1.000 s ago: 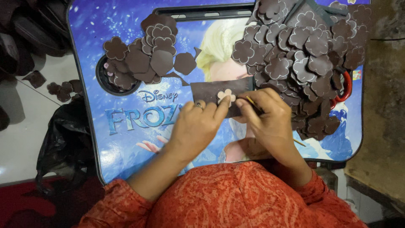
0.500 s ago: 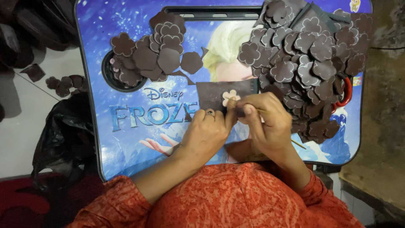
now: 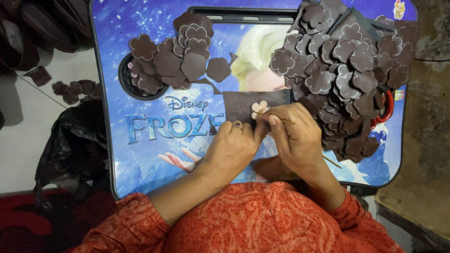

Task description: The person uses a small pointed tool to trace or emboss a white outline on dark brown flower-shaped leather cutouts. They handle each piece one at a time, rotate it as needed, and place finished pieces into a pile on the right side of the table.

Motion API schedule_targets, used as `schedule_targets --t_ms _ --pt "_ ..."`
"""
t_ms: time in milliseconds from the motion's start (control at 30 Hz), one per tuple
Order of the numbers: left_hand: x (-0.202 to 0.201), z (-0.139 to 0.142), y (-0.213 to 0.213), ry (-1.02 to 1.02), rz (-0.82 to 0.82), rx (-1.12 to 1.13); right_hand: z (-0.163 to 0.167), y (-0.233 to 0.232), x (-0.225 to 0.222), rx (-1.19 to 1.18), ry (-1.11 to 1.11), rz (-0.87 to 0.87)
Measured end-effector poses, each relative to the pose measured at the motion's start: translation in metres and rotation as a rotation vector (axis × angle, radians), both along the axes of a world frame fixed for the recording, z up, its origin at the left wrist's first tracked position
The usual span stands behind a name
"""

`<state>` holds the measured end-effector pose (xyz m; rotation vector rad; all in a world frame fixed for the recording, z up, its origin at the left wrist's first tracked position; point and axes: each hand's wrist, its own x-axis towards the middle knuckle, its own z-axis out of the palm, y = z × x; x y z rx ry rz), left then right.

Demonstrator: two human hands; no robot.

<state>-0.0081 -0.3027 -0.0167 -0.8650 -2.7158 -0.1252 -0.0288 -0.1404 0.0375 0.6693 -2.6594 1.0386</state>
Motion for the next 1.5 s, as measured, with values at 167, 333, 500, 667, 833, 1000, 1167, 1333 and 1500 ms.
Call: schedule_targets --t_ms 167,333,500,667,833,1000,1167,1333,1500 --pt "0.000 -0.003 0.001 -0.034 -0.004 0.030 0.001 -0.001 0.000 0.032 0.024 0.029" --pt "-0.001 -0.003 0.002 -0.030 -0.001 0.063 0.002 0.000 -0.002 0.008 -0.010 0.049" --pt "0.000 -0.004 -0.001 -0.030 -0.006 0.072 0.000 -0.001 0.002 -0.013 -0.026 0.021" --pt "0.000 -0.005 -0.001 -0.043 -0.001 0.078 -0.004 -0.001 0.000 0.000 0.013 0.008" --pt "-0.001 -0.006 -0.001 -0.029 0.011 0.113 -0.004 -0.001 -0.002 0.021 0.065 0.034" --pt "-0.001 -0.005 -0.002 -0.032 -0.004 0.099 -0.006 -0.005 -0.003 0.016 0.054 0.006" --pt "-0.001 -0.005 -0.002 -0.056 -0.004 0.083 -0.009 -0.006 -0.006 -0.002 0.072 -0.002" --pt "-0.001 -0.004 -0.001 -0.028 -0.003 0.043 -0.010 -0.003 -0.004 -0.002 0.071 -0.020" --pt "0.000 -0.001 -0.004 0.021 0.021 0.036 -0.011 0.002 -0.004 0.020 0.052 -0.071"
